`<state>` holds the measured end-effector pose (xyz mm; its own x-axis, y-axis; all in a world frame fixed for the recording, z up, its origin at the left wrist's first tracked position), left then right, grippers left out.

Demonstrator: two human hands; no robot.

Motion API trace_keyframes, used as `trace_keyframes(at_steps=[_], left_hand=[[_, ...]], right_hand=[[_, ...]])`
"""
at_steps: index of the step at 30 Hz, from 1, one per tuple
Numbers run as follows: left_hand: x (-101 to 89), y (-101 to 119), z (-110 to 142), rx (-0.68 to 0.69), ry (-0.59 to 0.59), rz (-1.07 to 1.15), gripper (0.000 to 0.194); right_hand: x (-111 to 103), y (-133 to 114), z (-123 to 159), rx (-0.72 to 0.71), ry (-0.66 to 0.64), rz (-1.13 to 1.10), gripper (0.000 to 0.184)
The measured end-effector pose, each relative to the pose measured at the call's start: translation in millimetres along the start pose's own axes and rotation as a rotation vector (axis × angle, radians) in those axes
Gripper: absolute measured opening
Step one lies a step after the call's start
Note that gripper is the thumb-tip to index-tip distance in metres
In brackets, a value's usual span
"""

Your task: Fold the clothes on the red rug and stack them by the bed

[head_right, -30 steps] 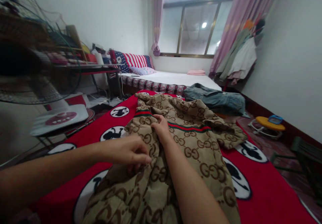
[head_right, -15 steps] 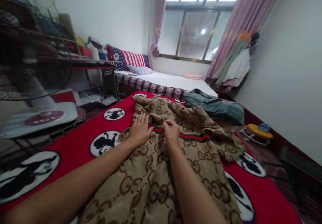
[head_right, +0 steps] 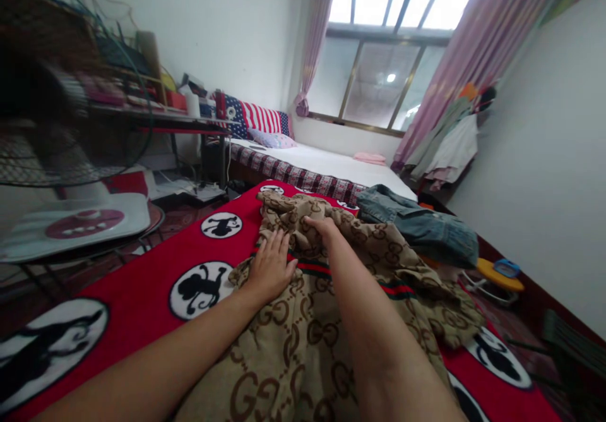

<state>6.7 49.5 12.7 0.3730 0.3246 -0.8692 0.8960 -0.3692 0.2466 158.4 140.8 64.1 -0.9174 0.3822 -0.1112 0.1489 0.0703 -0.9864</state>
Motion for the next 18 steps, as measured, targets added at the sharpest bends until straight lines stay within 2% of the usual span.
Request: trace_keyframes(at_steps=[2, 3, 4, 6, 7, 8, 9, 11, 12, 13, 14, 16, 17, 18], left_hand=[[-4.1, -0.9, 1.0, -0.020, 0.022, 0.033, 0.068], [-7.2, -1.4, 1.7, -0.032, 0.057, 0.048, 0.071], [-10.5, -1.9, 2.5, -0.041, 0.102, 0.058, 0.075], [-15.2, -2.0, 4.1, -0.041, 0.177, 0.062, 0.081], [-15.5, -1.5, 4.6, -0.031, 0.185, 0.055, 0.082], [-14.5, -0.7, 4.7, -0.015, 0.168, 0.044, 0.081], [-12.4, 0.2, 4.7, 0.001, 0.135, 0.032, 0.078], [-7.3, 1.8, 4.6, 0.021, 0.059, 0.009, 0.071], [-5.2, 2.5, 4.5, 0.025, 0.029, -0.001, 0.069], [-3.6, 3.0, 4.5, 0.025, 0.007, -0.009, 0.068], [-2.5, 3.4, 4.4, 0.021, -0.005, -0.016, 0.067], [-1.5, 4.0, 4.4, 0.014, -0.016, -0.026, 0.068], [-1.3, 4.2, 4.4, 0.013, -0.017, -0.030, 0.068], [-1.2, 4.2, 4.4, 0.011, -0.017, -0.032, 0.068]], right_hand=[[2.6, -14.4, 6.3, -0.056, 0.019, -0.010, 0.030], [-2.7, -24.5, 9.0, -0.142, 0.079, -0.018, 0.031], [-12.7, -34.9, 12.0, -0.258, 0.178, -0.022, 0.034], [-43.5, -48.6, 20.8, -0.487, 0.466, 0.009, 0.041], [-60.5, -48.7, 25.3, -0.531, 0.606, 0.062, 0.043], [-76.1, -43.8, 28.0, -0.489, 0.690, 0.154, 0.043], [-89.4, -34.8, 28.7, -0.376, 0.701, 0.266, 0.044], [-108.7, -11.5, 30.5, -0.113, 0.601, 0.461, 0.049], [-114.6, -2.3, 33.5, -0.039, 0.557, 0.522, 0.055], [-118.5, 2.1, 37.8, -0.037, 0.560, 0.558, 0.060], [-119.7, 1.0, 42.9, -0.111, 0.605, 0.579, 0.063], [-110.9, -12.4, 53.0, -0.392, 0.680, 0.622, 0.057], [-100.1, -21.0, 56.1, -0.551, 0.647, 0.646, 0.050], [-85.9, -28.5, 57.1, -0.689, 0.553, 0.666, 0.042]])
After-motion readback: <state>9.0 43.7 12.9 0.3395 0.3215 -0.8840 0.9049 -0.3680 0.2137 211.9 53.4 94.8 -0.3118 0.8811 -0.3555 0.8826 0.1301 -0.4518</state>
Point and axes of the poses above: each hand's wrist, its own z-axis away from the middle knuckle, its own x-axis out of the palm, y = z × x, the point moved 4 cm from there along -z, towards the middle knuckle, and after that the axes turned 4 degrees about -z, right-handed, at the moved point
